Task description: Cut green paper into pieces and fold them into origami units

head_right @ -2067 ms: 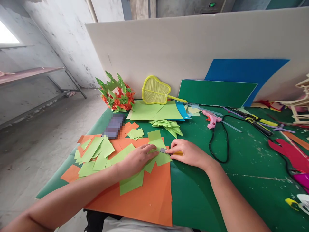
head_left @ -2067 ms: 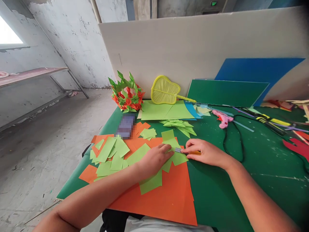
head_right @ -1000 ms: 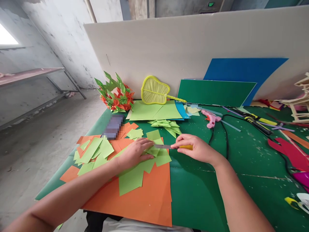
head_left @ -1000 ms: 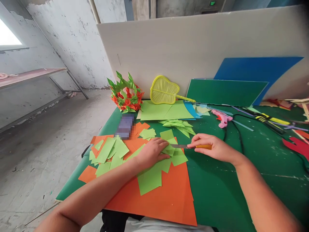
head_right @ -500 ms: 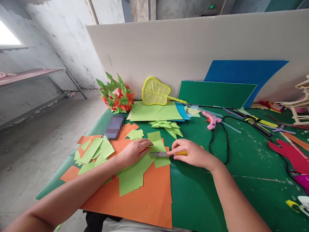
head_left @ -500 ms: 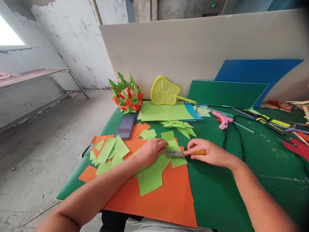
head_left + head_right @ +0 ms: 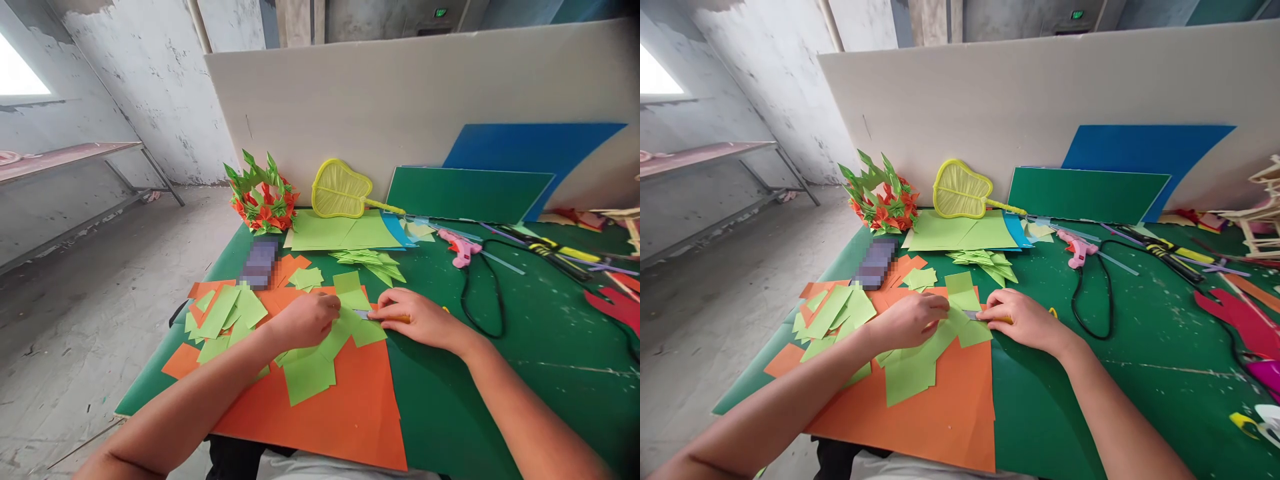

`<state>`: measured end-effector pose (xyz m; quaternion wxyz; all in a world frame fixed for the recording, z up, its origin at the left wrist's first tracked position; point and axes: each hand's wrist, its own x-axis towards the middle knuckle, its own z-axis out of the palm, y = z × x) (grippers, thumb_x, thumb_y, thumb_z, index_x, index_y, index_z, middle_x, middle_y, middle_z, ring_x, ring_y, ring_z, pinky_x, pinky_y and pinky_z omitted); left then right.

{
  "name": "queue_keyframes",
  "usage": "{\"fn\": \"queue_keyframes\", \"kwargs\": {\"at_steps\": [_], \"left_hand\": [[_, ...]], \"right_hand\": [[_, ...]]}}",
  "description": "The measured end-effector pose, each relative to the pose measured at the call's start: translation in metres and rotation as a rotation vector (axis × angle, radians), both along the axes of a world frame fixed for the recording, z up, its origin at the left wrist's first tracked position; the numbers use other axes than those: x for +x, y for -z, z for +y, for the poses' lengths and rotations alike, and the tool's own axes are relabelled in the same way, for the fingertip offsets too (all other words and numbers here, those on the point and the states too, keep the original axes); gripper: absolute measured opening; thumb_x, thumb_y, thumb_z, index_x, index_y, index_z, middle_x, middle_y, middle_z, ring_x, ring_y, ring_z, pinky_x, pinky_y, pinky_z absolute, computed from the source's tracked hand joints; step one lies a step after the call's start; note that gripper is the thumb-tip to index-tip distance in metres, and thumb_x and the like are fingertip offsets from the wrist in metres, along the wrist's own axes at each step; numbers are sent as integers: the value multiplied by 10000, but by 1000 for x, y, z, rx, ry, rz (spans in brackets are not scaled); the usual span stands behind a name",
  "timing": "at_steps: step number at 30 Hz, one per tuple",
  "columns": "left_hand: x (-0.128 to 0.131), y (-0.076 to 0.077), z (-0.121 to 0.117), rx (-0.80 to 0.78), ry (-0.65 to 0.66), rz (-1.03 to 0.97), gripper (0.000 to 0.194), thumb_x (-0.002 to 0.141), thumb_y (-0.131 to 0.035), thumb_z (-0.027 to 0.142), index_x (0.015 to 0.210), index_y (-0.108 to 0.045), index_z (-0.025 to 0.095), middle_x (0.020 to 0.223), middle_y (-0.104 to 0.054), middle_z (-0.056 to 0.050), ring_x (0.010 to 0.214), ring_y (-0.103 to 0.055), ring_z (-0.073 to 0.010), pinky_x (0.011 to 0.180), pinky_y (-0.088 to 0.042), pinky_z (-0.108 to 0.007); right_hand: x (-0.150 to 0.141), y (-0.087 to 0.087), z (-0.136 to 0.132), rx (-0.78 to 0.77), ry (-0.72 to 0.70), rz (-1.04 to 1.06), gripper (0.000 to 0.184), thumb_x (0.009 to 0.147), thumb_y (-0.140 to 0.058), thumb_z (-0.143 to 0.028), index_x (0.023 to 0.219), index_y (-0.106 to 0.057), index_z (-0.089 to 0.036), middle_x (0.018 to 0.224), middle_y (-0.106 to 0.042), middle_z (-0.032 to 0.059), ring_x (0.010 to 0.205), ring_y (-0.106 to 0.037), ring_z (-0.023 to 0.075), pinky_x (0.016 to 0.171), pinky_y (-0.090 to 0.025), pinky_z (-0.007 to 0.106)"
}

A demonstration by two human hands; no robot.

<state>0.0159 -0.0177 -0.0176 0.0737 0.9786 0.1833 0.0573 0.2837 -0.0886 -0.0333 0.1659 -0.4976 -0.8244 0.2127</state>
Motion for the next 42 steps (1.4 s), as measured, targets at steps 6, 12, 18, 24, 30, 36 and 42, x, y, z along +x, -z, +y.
{"fn": "queue_keyframes", "kwargs": {"at_steps": [6,12,18,24,30,36,42], "left_hand": [[-2,-2,-4,100,41,109,208,839,-455,81,783,-640,156,860,-642,-63,718,-606,-170,556,-385,-259],[-4,-2,-3,150,85,172,217,838,-446,55,743,-621,141,815,-629,-61,622,-568,-148,494,-306,-281],[-6,2,-3,144,78,136,228,861,-432,74,723,-600,141,791,-604,-54,554,-524,-124,467,-276,-293],[-3,-2,-4,103,24,123,174,845,-497,117,765,-647,155,837,-630,-48,620,-570,-137,495,-317,-270],[0,-5,-4,56,-35,121,197,886,-591,329,805,-686,176,911,-661,-33,715,-617,-165,548,-377,-262],[-1,-2,-3,63,-8,143,207,897,-594,348,838,-692,175,917,-673,-44,740,-643,-183,572,-411,-268],[-1,9,5,-16,-28,-40,346,811,-673,461,978,-628,162,1235,-595,-112,1045,-604,-255,820,-484,-324]], "right_hand": [[0,2,2,36,18,-18,290,918,-530,-295,1161,-686,-328,1031,-606,59,951,-579,216,768,-491,321],[-5,6,5,78,17,-31,278,925,-525,-300,1147,-691,-315,999,-605,55,918,-578,207,738,-485,312],[-12,9,9,136,31,-49,271,929,-520,-273,1133,-696,-306,967,-608,60,913,-570,212,719,-480,313],[-15,11,11,188,14,-49,276,933,-521,-261,1150,-686,-303,973,-612,62,903,-569,209,709,-483,311],[-17,10,10,222,14,-51,276,921,-537,-224,1142,-690,-288,979,-612,65,915,-569,214,708,-487,318],[-20,8,13,331,45,-36,290,940,-500,-223,1158,-677,-294,961,-613,67,922,-568,216,725,-493,327],[-14,4,11,402,166,-14,287,939,-506,-251,1179,-661,-266,1001,-621,73,958,-574,221,754,-509,327]]}}
